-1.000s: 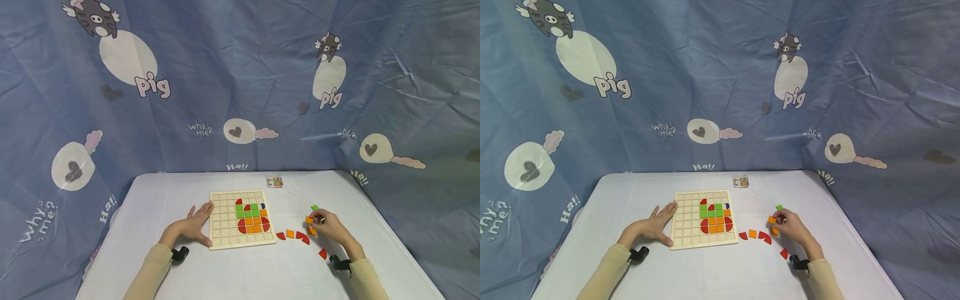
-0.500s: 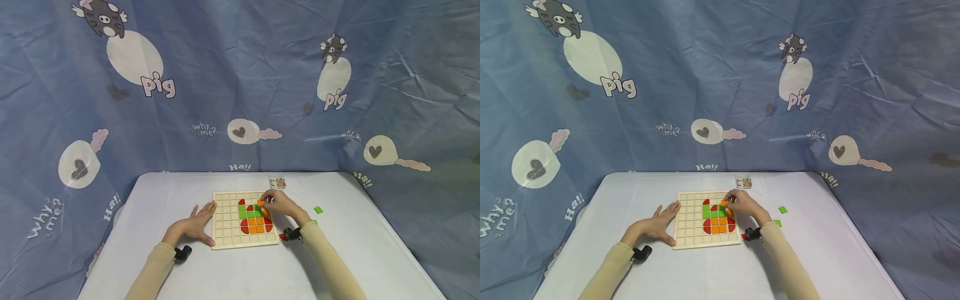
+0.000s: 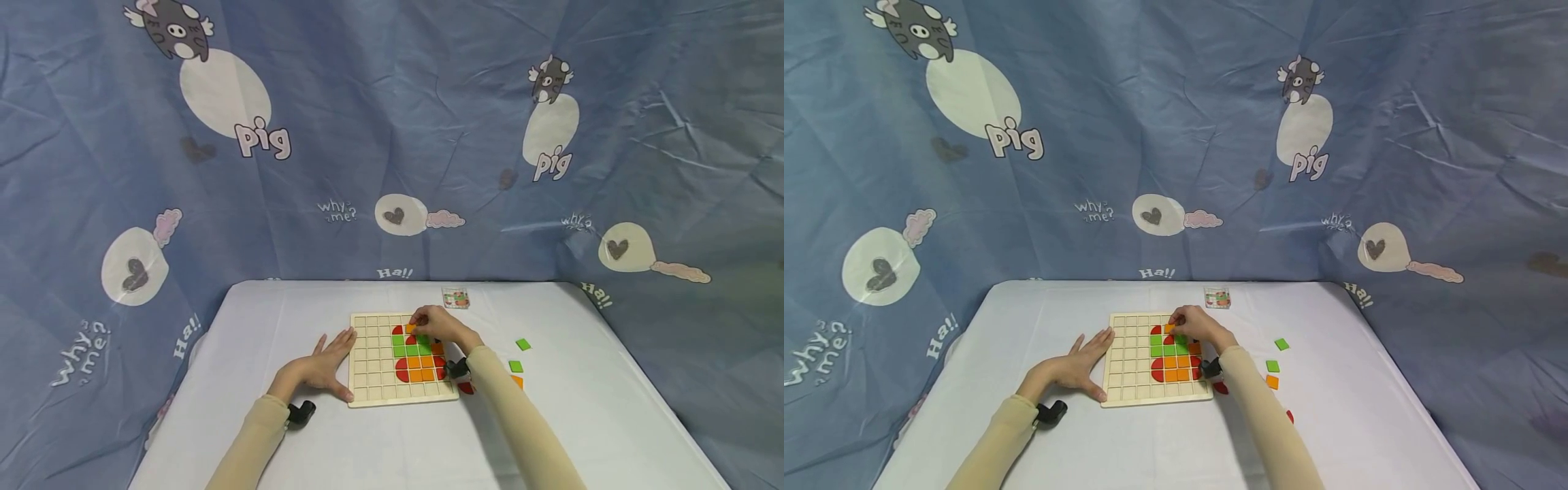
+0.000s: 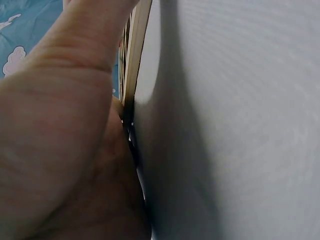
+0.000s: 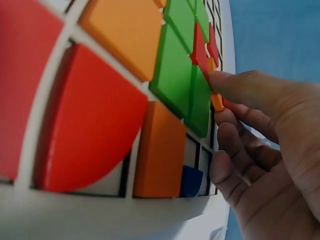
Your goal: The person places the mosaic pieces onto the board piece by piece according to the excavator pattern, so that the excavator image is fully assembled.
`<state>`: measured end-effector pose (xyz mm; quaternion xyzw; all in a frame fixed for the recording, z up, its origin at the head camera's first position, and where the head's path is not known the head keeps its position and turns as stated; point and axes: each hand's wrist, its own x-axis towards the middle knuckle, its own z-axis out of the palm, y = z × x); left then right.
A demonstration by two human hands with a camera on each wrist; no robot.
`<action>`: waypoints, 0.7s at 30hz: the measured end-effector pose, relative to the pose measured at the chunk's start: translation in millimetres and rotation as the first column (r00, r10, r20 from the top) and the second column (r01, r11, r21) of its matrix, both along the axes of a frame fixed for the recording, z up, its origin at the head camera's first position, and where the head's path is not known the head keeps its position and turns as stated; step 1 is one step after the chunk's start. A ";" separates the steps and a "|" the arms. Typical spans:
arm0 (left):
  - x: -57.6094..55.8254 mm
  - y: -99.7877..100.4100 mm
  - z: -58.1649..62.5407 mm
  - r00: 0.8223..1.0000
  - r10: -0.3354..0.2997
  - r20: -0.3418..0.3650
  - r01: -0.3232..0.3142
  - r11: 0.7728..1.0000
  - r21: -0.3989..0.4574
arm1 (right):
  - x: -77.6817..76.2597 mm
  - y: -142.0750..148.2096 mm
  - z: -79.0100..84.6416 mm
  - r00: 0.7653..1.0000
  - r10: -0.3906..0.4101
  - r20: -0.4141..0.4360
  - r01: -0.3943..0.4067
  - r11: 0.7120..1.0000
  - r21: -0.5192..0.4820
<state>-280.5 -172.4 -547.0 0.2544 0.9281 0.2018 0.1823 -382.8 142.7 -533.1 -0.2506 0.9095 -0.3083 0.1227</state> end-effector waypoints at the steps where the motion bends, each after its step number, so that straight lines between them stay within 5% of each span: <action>1: 0.2 0.3 0.6 1.000 0.001 0.003 -0.001 1.000 0.004 | 0.0 -0.4 -0.1 1.000 0.001 0.001 -0.001 1.000 0.000; 21: 3.5 1.3 3.5 1.000 0.000 0.012 -0.001 1.000 0.025 | 7.3 0.8 5.0 1.000 -0.021 -0.013 0.020 0.999 -0.045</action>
